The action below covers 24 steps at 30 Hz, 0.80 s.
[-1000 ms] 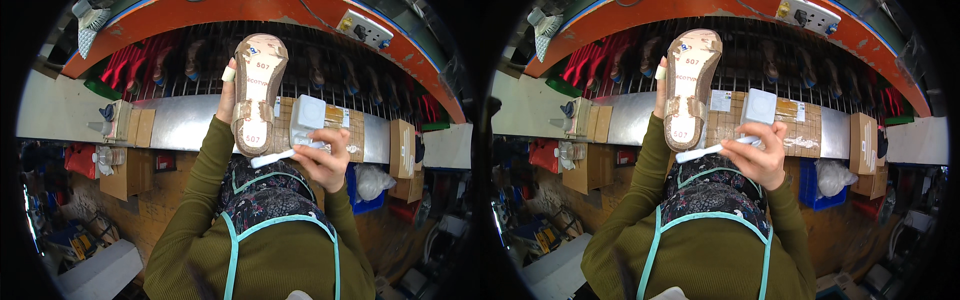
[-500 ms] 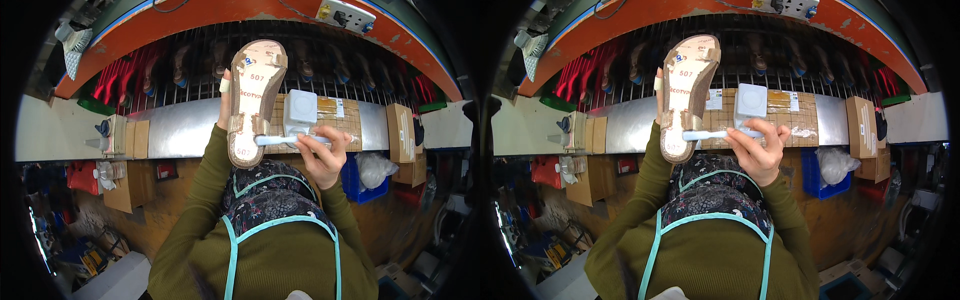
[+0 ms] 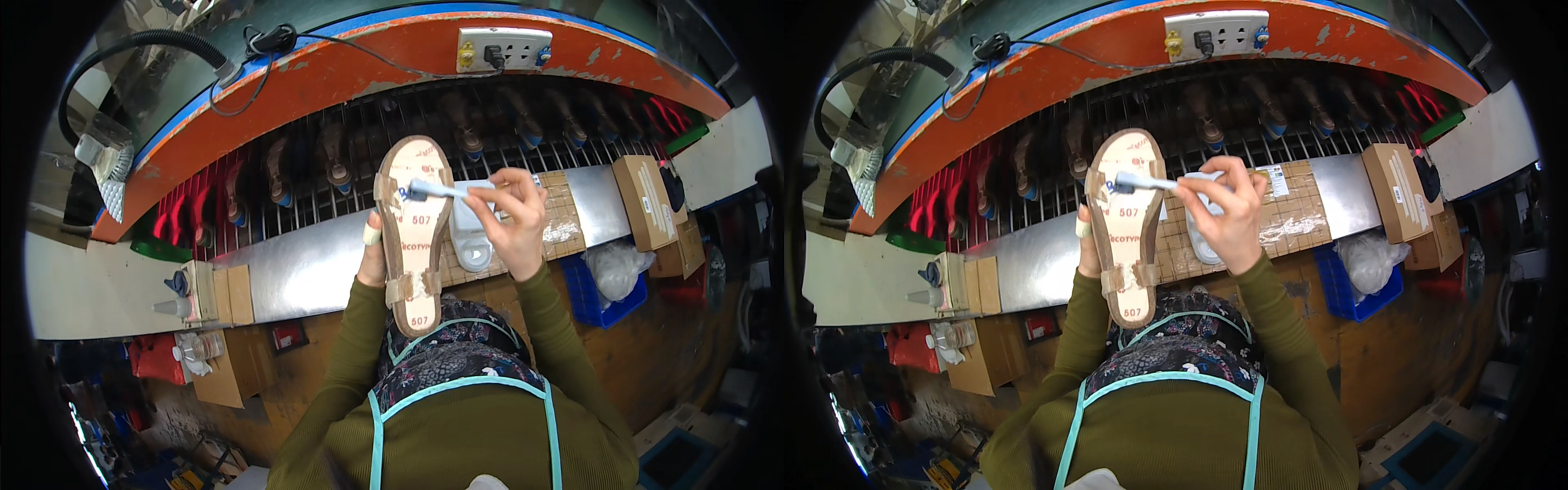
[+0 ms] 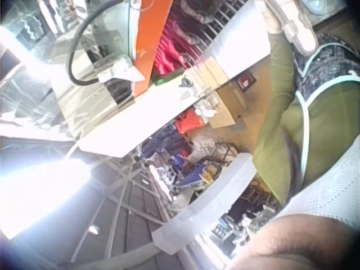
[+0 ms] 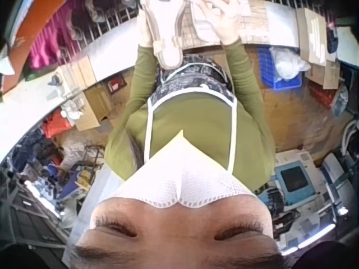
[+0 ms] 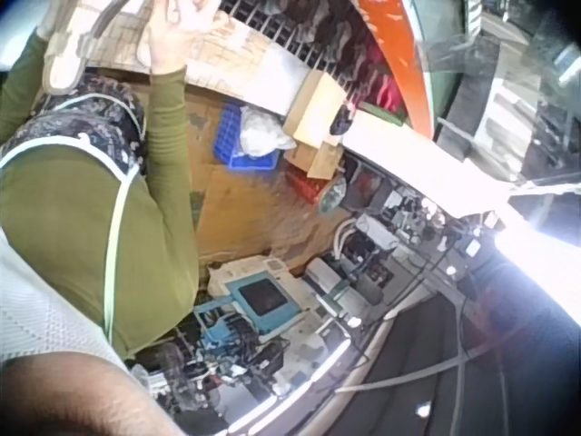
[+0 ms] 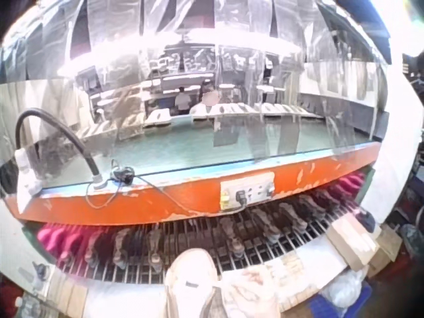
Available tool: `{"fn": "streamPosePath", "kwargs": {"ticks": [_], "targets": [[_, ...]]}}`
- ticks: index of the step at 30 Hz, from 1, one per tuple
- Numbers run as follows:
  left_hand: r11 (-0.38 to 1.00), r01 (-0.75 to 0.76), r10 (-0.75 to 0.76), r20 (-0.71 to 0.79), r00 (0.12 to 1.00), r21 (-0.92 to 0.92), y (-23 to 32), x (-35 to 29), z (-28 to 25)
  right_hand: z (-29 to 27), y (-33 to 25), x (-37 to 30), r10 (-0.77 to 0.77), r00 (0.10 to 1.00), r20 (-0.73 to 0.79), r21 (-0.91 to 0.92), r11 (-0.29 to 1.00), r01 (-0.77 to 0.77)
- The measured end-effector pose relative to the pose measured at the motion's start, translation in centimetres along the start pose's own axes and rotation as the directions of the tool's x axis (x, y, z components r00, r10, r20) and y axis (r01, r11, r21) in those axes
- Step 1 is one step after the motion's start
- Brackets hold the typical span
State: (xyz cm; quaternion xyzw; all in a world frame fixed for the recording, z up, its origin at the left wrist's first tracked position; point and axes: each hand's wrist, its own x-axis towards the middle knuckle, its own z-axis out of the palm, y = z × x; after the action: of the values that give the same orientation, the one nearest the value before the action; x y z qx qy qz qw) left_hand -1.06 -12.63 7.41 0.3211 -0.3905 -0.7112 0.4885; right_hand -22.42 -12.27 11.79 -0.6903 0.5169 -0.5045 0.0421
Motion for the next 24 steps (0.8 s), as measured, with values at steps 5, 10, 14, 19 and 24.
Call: {"fn": "streamPosePath", "kwargs": {"ticks": [5,10,14,19,24], "targets": [[0.995,0.041,-0.04,0.02,0.999,-0.087,-1.4,0.5,-1.5,2.2,2.0,0.3,-0.083,0.983,-0.163,-0.247,0.968,0.04],[0.885,0.136,-0.16,-0.016,0.987,-0.446,-4.1,2.8,-5.1,2.6,1.5,-3.2,0.191,0.981,0.024,0.116,0.974,-0.192],[0.631,0.264,-0.254,0.128,0.959,-0.729,-8.0,4.3,-7.3,2.0,4.2,-5.4,0.449,0.888,0.099,0.25,0.853,-0.459],[0.432,0.363,-0.394,0.189,0.899,-0.826,-16.2,11.1,-14.8,1.1,7.3,-7.3,0.62,0.78,0.085,0.376,0.705,-0.601],[0.392,0.344,-0.475,0.133,0.87,-0.853,-19.3,20.2,-19.0,1.1,9.6,-5.5,0.7,0.709,0.086,0.451,0.608,-0.654]]}}
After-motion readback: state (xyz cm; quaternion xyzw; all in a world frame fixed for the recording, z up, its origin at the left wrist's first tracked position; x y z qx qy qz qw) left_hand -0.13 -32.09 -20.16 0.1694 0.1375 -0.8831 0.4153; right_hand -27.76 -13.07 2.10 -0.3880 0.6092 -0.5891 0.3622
